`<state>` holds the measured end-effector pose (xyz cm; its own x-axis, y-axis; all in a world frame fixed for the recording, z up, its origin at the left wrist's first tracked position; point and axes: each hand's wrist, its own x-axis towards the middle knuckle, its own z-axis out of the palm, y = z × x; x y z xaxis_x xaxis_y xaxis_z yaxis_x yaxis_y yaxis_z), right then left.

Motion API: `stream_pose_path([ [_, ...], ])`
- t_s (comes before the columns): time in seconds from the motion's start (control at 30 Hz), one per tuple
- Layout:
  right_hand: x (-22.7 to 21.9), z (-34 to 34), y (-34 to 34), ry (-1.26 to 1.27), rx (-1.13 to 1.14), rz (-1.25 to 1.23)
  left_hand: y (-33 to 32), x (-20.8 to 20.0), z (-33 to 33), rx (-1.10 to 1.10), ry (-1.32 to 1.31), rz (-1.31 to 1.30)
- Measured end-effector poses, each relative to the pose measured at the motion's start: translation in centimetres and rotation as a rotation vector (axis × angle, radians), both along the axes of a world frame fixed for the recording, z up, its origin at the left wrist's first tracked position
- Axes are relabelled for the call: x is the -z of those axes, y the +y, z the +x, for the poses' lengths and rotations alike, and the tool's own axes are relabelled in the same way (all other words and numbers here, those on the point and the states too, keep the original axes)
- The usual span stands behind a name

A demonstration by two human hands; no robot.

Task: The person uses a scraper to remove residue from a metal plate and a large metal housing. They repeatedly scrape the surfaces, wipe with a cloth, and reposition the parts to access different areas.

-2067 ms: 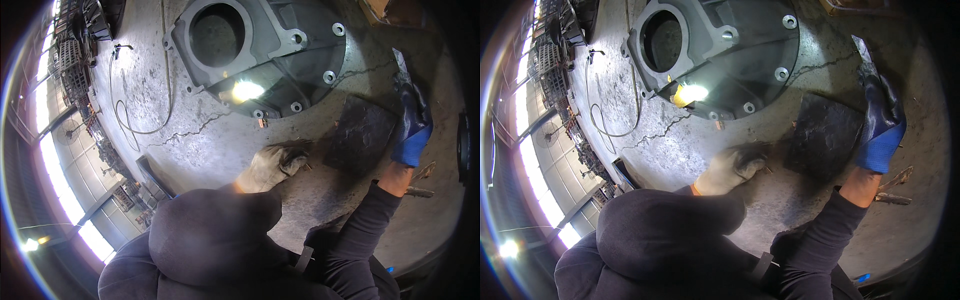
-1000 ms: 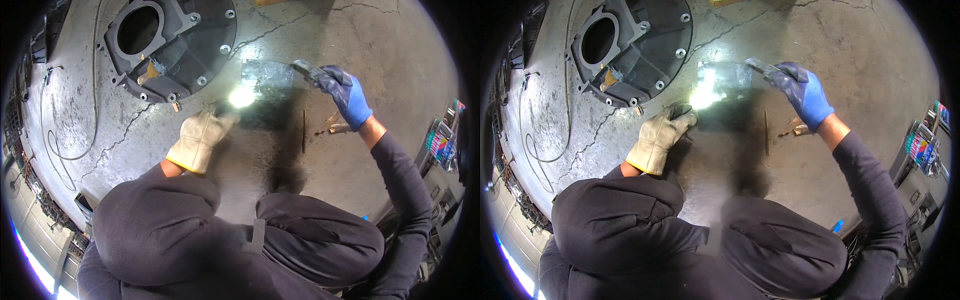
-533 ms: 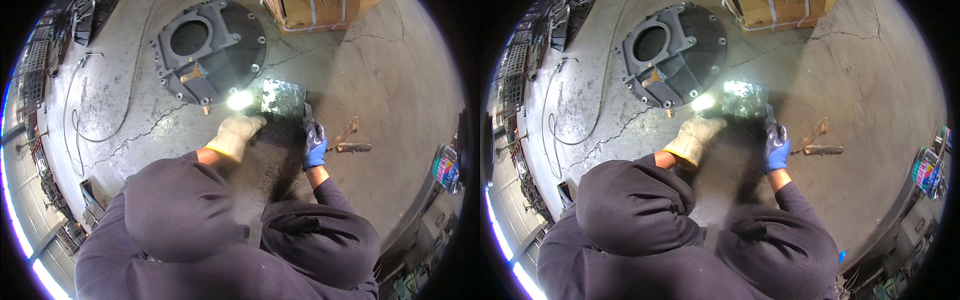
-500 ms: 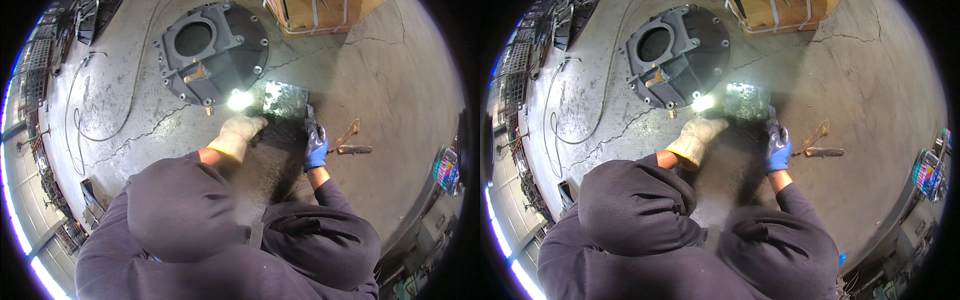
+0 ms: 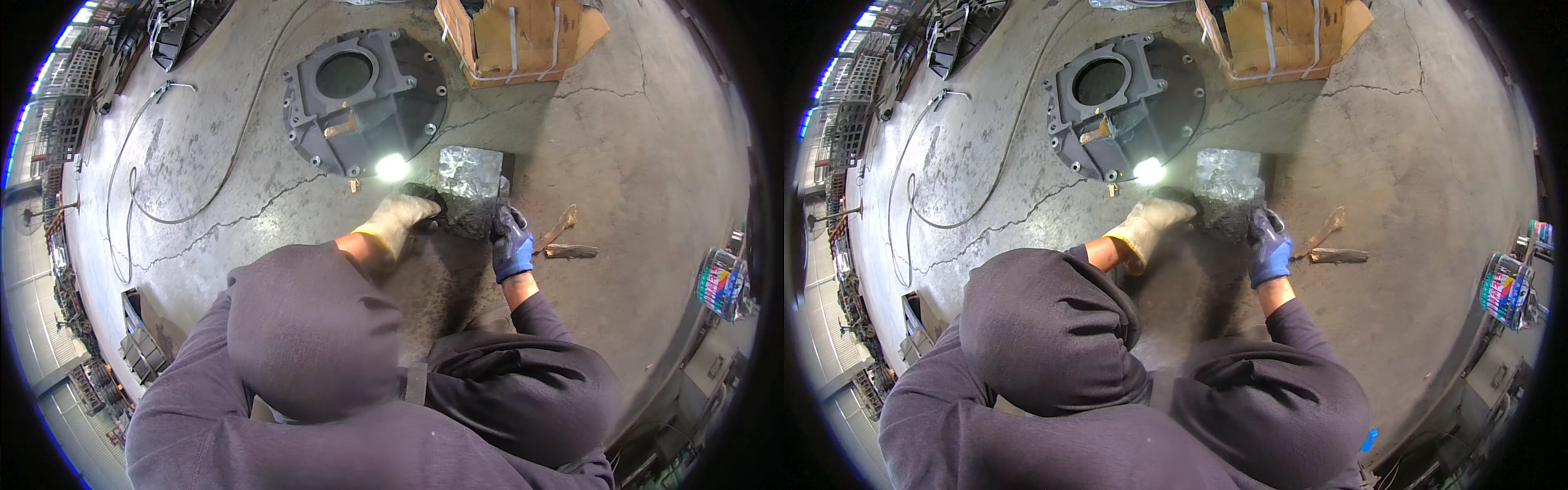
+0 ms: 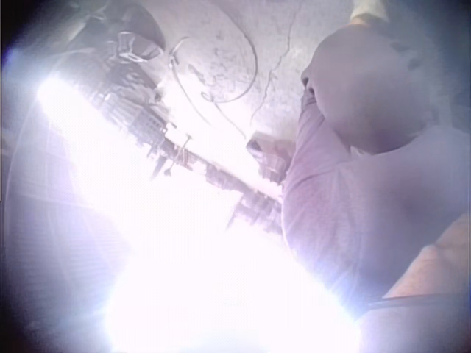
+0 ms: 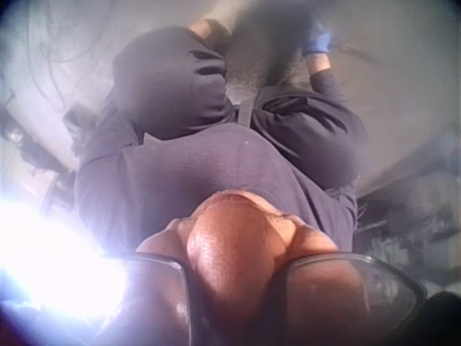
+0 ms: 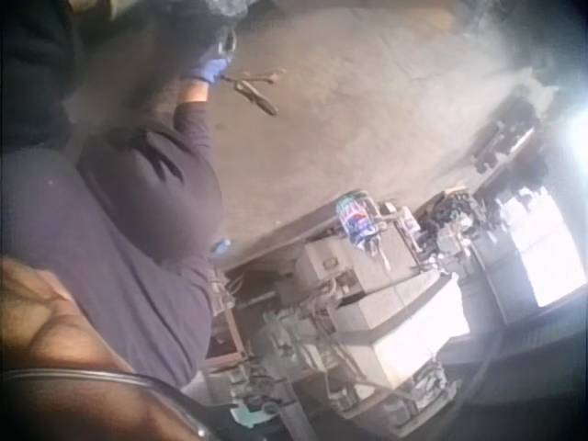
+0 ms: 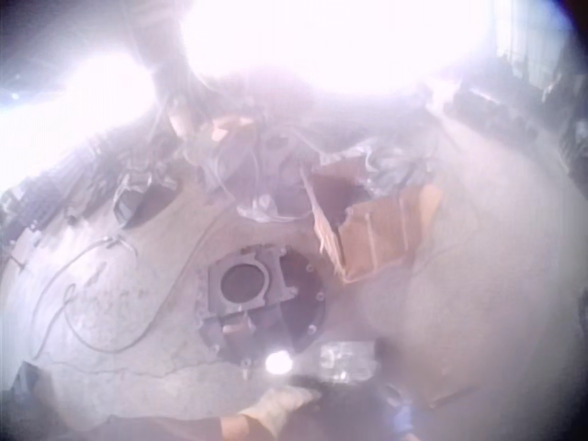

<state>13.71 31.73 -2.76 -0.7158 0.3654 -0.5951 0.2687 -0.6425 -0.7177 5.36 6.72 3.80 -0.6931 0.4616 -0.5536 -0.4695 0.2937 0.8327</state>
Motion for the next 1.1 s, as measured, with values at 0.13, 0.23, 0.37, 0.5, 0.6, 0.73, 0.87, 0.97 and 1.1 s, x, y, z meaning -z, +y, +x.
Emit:
stream_pose_path([
  [0.13,-0.8,0.8,0.3,0.057,-0.084,-0.064,0.1,2.1,0.3,-0.091,-0.158,-0.099],
  [0.23,-1.7,1.3,0.7,0.149,-0.262,0.074,-0.6,4.9,0.3,0.183,0.231,-0.138],
  [0.37,-2.8,2.0,1.8,-0.035,-0.347,0.221,-0.9,6.8,-0.6,0.506,0.527,-0.403],
  [0.5,-1.9,1.6,1.8,0.027,-0.403,0.35,0.4,5.5,-1.1,0.255,0.016,-0.414],
  [0.6,-0.8,0.9,1.7,0.017,-0.38,0.395,1.0,3.1,-0.5,0.008,-0.155,-0.329],
  [0.73,-1.5,0.4,2.5,-0.002,-0.392,0.473,1.2,-0.7,-0.6,-0.059,0.09,-0.105],
  [0.87,-5.3,-0.4,3.6,0.151,-0.348,0.38,1.6,-4.6,-2.8,0.067,0.488,-0.416],
  [0.97,-9.4,-1.2,4.0,0.217,-0.385,0.38,2.5,-6.9,-3.7,-0.016,-0.362,0.117],
  [1.1,-14.2,-2.0,5.0,0.401,-0.416,0.315,3.3,-9.0,-4.5,-0.139,-0.451,0.264],
])
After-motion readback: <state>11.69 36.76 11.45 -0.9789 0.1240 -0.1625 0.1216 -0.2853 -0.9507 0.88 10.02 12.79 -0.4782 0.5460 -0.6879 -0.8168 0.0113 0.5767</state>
